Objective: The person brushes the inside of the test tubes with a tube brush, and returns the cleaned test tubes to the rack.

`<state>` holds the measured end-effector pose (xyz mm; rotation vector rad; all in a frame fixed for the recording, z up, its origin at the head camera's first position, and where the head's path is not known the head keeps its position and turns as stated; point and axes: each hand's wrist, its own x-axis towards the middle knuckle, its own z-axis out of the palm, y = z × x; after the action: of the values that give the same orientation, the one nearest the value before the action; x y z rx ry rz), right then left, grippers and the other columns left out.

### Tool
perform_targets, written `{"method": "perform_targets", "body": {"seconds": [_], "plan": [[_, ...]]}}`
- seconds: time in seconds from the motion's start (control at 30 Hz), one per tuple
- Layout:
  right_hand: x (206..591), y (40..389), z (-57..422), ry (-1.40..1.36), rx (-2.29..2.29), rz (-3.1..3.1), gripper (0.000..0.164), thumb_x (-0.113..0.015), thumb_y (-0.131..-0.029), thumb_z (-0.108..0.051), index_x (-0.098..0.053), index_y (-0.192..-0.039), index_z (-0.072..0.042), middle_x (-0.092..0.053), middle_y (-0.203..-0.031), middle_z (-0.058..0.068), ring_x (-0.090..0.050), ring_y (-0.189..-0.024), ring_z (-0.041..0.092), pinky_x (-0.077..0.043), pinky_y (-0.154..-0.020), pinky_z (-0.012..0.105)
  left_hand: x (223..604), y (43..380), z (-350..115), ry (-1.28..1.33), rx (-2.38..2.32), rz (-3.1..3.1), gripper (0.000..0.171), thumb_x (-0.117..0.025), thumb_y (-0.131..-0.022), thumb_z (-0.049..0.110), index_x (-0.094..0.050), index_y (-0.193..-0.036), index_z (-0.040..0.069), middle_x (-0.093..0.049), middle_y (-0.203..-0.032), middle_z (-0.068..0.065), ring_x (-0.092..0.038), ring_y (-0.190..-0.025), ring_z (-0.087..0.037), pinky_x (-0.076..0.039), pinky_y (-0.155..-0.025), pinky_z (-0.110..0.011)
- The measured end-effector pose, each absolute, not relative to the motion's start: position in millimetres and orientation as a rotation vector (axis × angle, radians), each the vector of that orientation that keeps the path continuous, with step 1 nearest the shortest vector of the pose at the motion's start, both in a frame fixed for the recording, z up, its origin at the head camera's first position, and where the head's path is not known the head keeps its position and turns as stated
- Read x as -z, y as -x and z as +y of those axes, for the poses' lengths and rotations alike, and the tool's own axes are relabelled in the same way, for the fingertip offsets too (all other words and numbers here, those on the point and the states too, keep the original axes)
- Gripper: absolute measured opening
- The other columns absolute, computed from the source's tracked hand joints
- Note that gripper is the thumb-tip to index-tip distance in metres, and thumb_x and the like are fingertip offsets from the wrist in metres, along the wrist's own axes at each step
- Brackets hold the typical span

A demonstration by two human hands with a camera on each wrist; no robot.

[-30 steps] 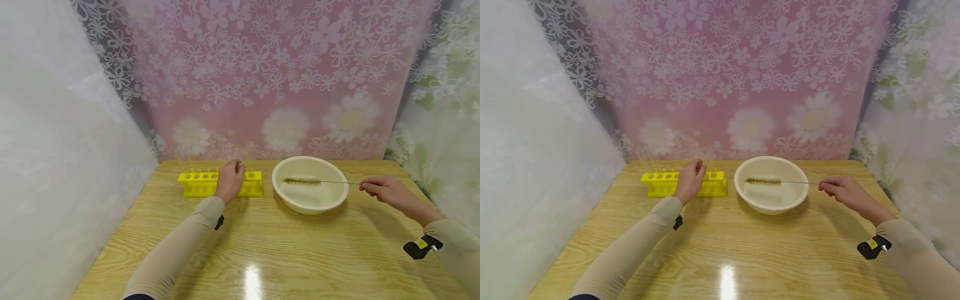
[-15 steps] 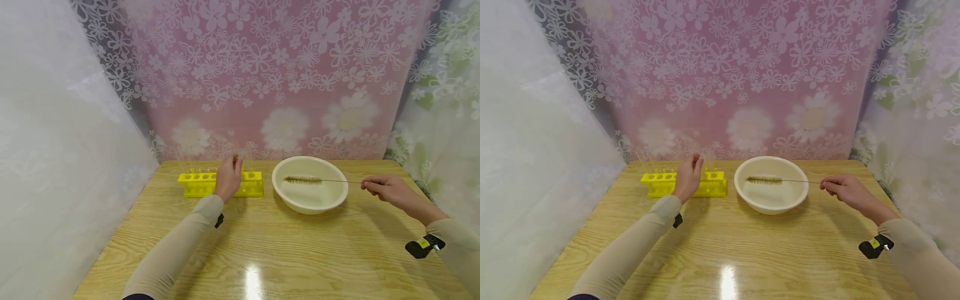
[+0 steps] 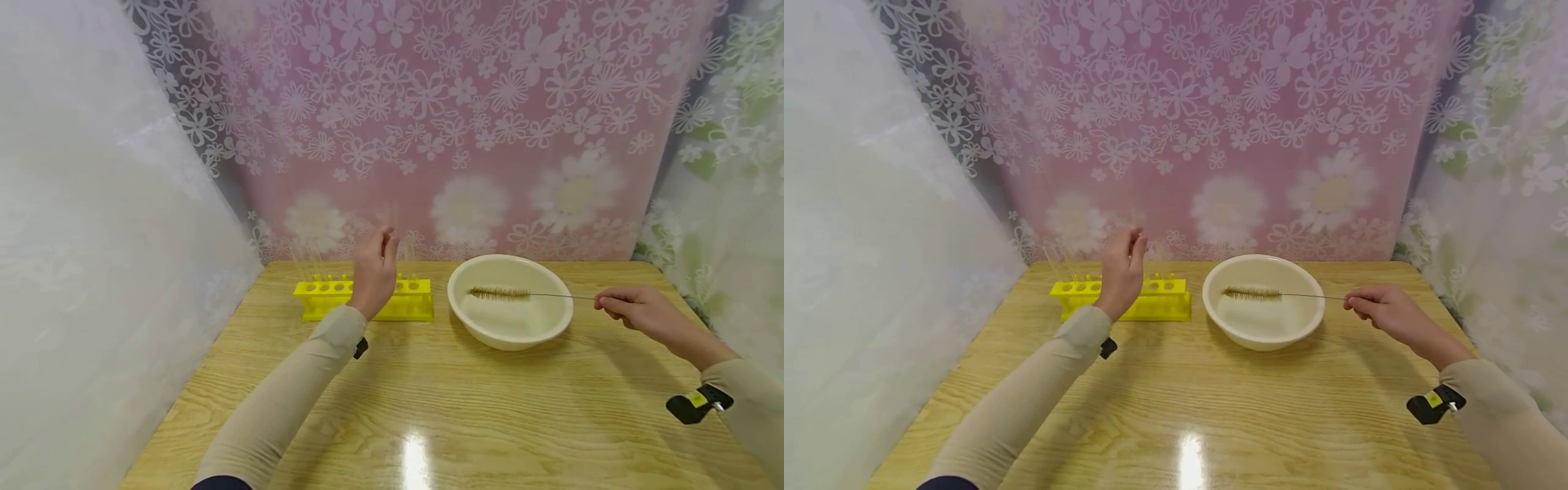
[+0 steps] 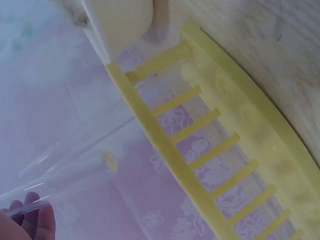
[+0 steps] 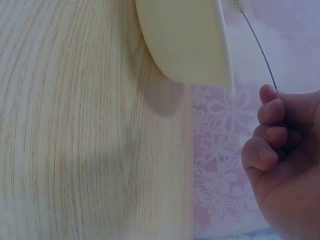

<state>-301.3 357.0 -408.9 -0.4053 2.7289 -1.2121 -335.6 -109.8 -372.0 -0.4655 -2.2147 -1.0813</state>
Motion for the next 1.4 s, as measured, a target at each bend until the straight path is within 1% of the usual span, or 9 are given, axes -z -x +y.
{"method": "perform_targets", "body": {"seconds": [0.2, 0.33, 0.5, 0.67, 0.77, 0.9, 1.13, 1.23, 1.4], "plan": [[407, 300, 357, 0.392, 1.216, 2.739, 0.046, -0.041, -0.111, -0.031, -0.058, -0.126, 0.008, -0.049, -0.082, 0.005, -0.039, -0.061, 0.016, -0.039, -0.055, 0.033, 379, 328, -102, 0.616, 1.092, -2.313, 0.037, -0.039, -0.111, 0.033, -0.057, -0.136, 0.012, -0.052, -0.095, -0.002, -0.045, -0.073, -0.015, -0.043, -0.066, -0.031], [406, 298, 357, 0.394, 1.219, 2.747, 0.045, -0.041, -0.111, -0.031, -0.058, -0.126, 0.008, -0.050, -0.083, 0.006, -0.041, -0.062, 0.017, -0.039, -0.055, 0.032, 389, 327, -98, 0.695, 1.051, -2.390, 0.039, -0.037, -0.111, 0.037, -0.060, -0.133, 0.014, -0.052, -0.097, 0.000, -0.045, -0.076, -0.014, -0.044, -0.068, -0.032], [404, 297, 358, 0.412, 1.234, 2.760, 0.045, -0.040, -0.111, -0.030, -0.058, -0.126, 0.008, -0.048, -0.081, 0.005, -0.038, -0.059, 0.017, -0.037, -0.053, 0.033, 398, 323, -94, 0.694, 0.986, -2.507, 0.040, -0.039, -0.109, 0.044, -0.066, -0.121, 0.017, -0.051, -0.096, 0.003, -0.047, -0.081, -0.014, -0.045, -0.069, -0.033], [401, 295, 360, 0.417, 1.204, 2.783, 0.045, -0.040, -0.111, -0.030, -0.058, -0.126, 0.008, -0.048, -0.080, 0.006, -0.038, -0.058, 0.017, -0.037, -0.053, 0.033, 404, 321, -91, 0.676, 0.923, -2.607, 0.048, -0.039, -0.105, 0.056, -0.070, -0.105, 0.019, -0.052, -0.089, 0.003, -0.049, -0.076, -0.015, -0.045, -0.068, -0.031], [399, 296, 361, 0.401, 1.180, 2.789, 0.047, -0.040, -0.111, -0.032, -0.058, -0.128, 0.008, -0.049, -0.081, 0.005, -0.039, -0.059, 0.017, -0.038, -0.054, 0.033, 409, 320, -90, 0.661, 0.854, -2.665, 0.049, -0.040, -0.103, 0.061, -0.067, -0.099, 0.020, -0.053, -0.086, 0.002, -0.049, -0.073, -0.015, -0.044, -0.065, -0.030], [399, 297, 365, 0.409, 1.186, 2.800, 0.046, -0.040, -0.111, -0.030, -0.057, -0.128, 0.009, -0.051, -0.083, 0.005, -0.040, -0.061, 0.017, -0.039, -0.054, 0.032, 415, 320, -88, 0.647, 0.787, -2.727, 0.045, -0.048, -0.100, 0.061, -0.060, -0.097, 0.018, -0.056, -0.088, 0.002, -0.051, -0.072, -0.013, -0.044, -0.062, -0.027], [395, 297, 371, 0.452, 1.221, 2.805, 0.042, -0.041, -0.111, -0.026, -0.058, -0.126, 0.010, -0.050, -0.082, 0.007, -0.039, -0.060, 0.020, -0.038, -0.053, 0.033, 422, 322, -85, 0.642, 0.708, -2.752, 0.052, -0.056, -0.097, 0.060, -0.060, -0.096, 0.008, -0.051, -0.081, 0.002, -0.046, -0.062, -0.014, -0.039, -0.056, -0.027], [393, 295, 372, 0.450, 1.232, 2.794, 0.043, -0.041, -0.111, -0.026, -0.058, -0.126, 0.011, -0.051, -0.082, 0.007, -0.040, -0.061, 0.020, -0.038, -0.054, 0.033, 425, 324, -85, 0.632, 0.673, -2.756, 0.054, -0.056, -0.096, 0.063, -0.059, -0.095, 0.010, -0.050, -0.079, 0.002, -0.044, -0.061, -0.013, -0.038, -0.055, -0.026], [389, 293, 371, 0.455, 1.236, 2.782, 0.043, -0.042, -0.110, -0.025, -0.057, -0.125, 0.012, -0.050, -0.081, 0.007, -0.040, -0.061, 0.019, -0.038, -0.054, 0.033, 428, 326, -84, 0.638, 0.658, -2.740, 0.049, -0.059, -0.094, 0.063, -0.056, -0.091, 0.014, -0.050, -0.076, 0.002, -0.044, -0.059, -0.013, -0.037, -0.053, -0.026]]}}
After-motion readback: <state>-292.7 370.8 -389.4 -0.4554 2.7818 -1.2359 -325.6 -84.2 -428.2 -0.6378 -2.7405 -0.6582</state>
